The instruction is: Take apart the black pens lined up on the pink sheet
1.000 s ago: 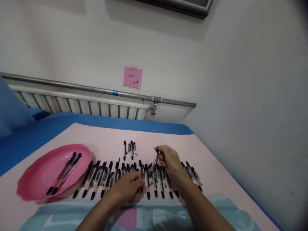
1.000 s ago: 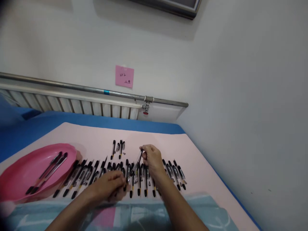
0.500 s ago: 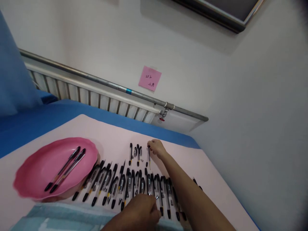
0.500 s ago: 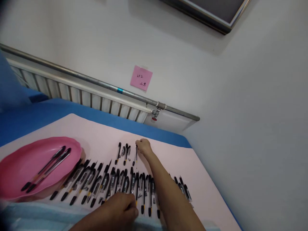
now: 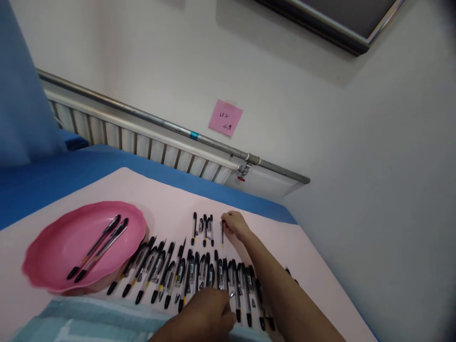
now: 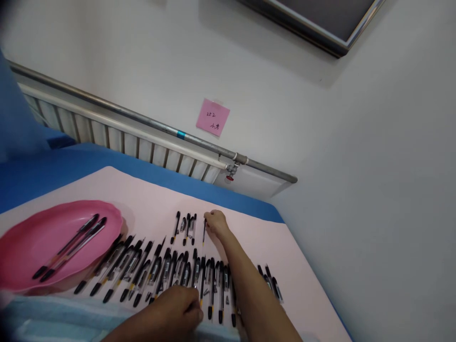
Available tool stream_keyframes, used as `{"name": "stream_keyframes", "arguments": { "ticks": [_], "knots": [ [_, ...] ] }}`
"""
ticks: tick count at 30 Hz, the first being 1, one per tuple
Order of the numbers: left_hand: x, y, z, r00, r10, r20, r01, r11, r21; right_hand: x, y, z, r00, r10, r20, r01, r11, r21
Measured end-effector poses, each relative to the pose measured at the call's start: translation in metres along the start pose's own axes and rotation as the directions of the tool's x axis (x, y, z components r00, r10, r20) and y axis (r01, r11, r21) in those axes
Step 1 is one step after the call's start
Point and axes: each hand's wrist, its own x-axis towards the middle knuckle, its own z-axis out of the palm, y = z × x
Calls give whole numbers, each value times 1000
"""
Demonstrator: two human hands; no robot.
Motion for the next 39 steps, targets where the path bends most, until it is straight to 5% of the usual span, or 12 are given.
{"name": "stream_keyframes", "arguments": {
  "ticks": [12,22,34,39],
  "knots": [
    [-7,9,-14,999,-39,26,39,999,-5,6,-6,11,994,93,51,-90,995,-48],
    [-11,11,-14,999,-23,34,22,999,40,-15,4,2,998,41,40,-32,978,-206],
    [-5,0,-5,1000,5,-25,-4,999,37,-30,6,-4,987,19,161,46,921,-386],
    [-6,2,-5,1000,-7,-10,7,999,46,-17,5,-5,998,-33,56,53,918,-394]
  ]
}}
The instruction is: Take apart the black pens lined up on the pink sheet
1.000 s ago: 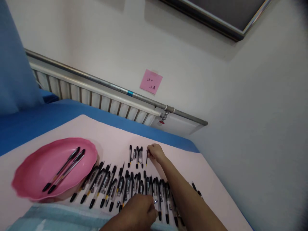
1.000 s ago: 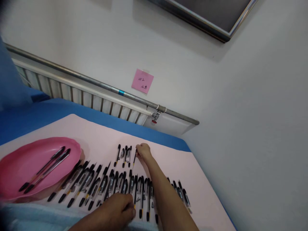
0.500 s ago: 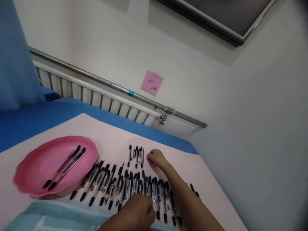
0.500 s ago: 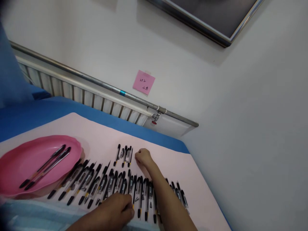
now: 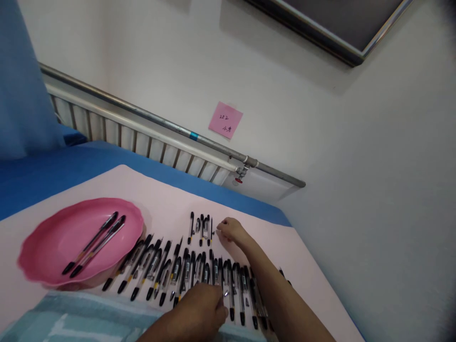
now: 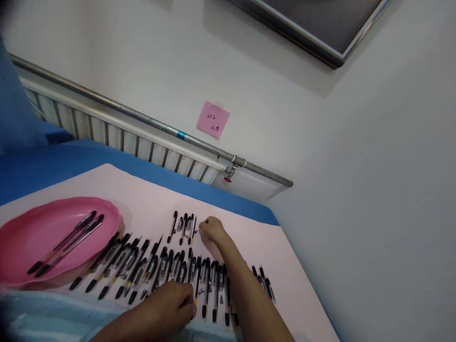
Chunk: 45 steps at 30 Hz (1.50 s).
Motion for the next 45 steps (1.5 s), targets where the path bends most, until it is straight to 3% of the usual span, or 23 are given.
{"name": "stream_keyframes", "arguments": {
  "ticks": [7,20,26,30,33,36,38,40,45],
  "knots": [
    [-2,3,-5,1000,-10,14,10,999,39,16,-2,8,981,-45,-188,52,998,33],
    [-3,1,-4,1000,1,-28,-2,1000,-16,-2,1,16,985,-84,-151,122,957,265],
    [-4,-1,-12,993,78,-86,-77,997,11,-32,5,-1,975,-109,-196,169,931,323],
    [-13,4,-42,969,79,-233,-57,993,100,-71,7,-6,963,-158,-217,237,881,410],
    [-26,-4,-80,863,-55,-503,132,984,120,-106,9,-1,960,-208,-190,275,833,481],
    [-45,-29,-118,674,-219,-705,358,932,53,-142,11,9,958,-225,-179,287,793,538],
    [-56,-52,-136,536,-315,-783,482,876,-23,-160,13,18,960,-210,-187,280,764,582],
    [-62,-74,-147,436,-410,-801,573,813,-104,-169,17,28,959,-196,-202,281,721,633],
    [-56,-110,-148,338,-532,-776,666,718,-202,-163,36,43,959,-228,-167,277,641,716]
  ]
}}
